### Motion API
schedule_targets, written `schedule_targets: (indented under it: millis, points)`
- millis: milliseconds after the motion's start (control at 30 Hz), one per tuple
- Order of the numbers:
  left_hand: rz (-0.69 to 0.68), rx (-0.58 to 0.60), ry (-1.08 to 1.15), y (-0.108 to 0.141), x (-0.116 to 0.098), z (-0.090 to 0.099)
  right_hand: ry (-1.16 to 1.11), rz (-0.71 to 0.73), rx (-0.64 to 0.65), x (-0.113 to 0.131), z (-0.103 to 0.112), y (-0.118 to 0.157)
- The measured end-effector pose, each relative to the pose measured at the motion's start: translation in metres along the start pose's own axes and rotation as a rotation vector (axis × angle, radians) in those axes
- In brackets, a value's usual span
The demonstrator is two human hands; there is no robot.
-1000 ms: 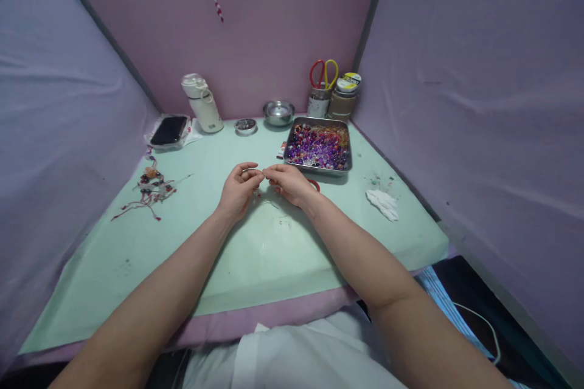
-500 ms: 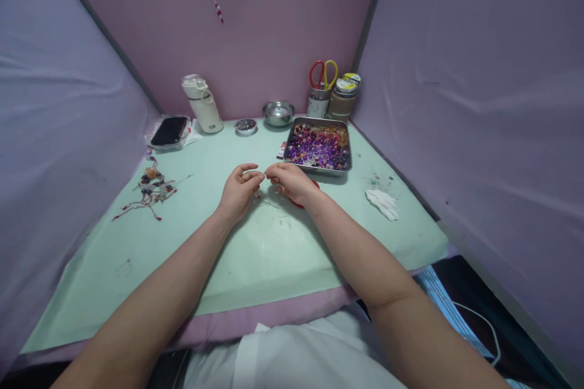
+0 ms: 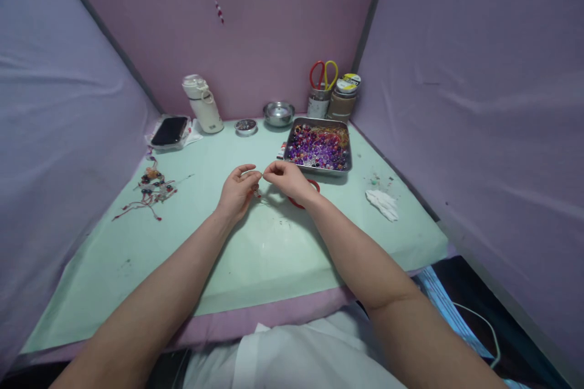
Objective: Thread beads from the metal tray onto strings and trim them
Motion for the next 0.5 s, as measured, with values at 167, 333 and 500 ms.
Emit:
schedule_targets:
  millis: [167,333,500]
  points:
    - [-0.016,0.012,-0.001,-0.0001,0.0004,-0.0002,-0.029,0.007,-0.06,-0.0002,0.0033,-0.0017]
    - [-0.011,0.019,-0.028,-0.0033,0.0035,0.0014,0.017,0.036,-0.034,0.0017,0.0063,-0.0021]
    - [-0.008,0.034,-0.038,-0.0025,0.0033,0.0011,0.069,0.071,-0.001,0.002,0.0073,-0.0018]
Point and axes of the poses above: each hand's wrist, its own y-axis away from the middle knuckle, its own z-axis out of the back of the hand, x = y × z, the point moved 1 cm from there along -y, towards the middle knuckle, and after that the axes turned 1 degree about y, right-handed, at the moved point
